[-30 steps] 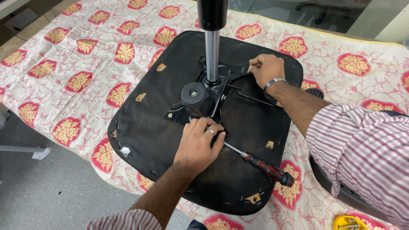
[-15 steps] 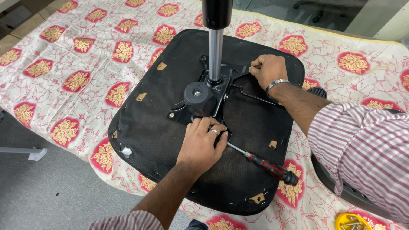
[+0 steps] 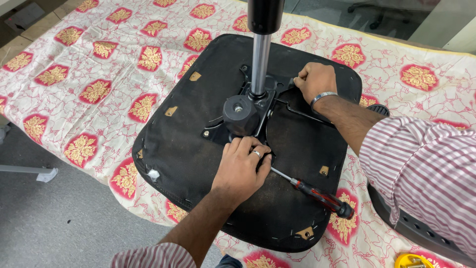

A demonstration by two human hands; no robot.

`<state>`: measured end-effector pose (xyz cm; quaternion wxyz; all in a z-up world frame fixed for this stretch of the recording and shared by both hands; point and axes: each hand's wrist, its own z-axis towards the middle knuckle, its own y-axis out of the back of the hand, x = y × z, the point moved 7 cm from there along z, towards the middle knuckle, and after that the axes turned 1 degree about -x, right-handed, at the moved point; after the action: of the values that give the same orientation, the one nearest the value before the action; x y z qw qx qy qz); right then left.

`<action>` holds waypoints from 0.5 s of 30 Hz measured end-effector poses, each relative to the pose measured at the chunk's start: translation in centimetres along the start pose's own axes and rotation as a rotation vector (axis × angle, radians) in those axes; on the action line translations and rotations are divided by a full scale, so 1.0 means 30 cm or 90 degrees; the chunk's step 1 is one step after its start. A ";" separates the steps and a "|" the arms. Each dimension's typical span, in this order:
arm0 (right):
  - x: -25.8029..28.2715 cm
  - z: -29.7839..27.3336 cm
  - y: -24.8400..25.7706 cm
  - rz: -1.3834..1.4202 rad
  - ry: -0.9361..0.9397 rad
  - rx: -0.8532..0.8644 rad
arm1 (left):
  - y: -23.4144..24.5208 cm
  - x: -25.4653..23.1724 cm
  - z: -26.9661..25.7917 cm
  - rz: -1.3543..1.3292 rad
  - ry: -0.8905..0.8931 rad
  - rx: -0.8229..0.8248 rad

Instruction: The person attaches a black metal chair base to the underside of a black chair seat using a screwdriver and screws. They align the base, insert screws, and tighten them to secure the components.

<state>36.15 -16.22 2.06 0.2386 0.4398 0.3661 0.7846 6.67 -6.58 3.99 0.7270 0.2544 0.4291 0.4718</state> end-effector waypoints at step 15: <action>0.181 -0.266 0.311 0.241 -0.027 -0.109 | 0.000 0.004 -0.003 -0.012 -0.010 0.000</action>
<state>26.06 -21.11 9.42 0.1312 0.4951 0.2042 0.8342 6.61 -6.46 3.91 0.7349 0.2541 0.4256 0.4628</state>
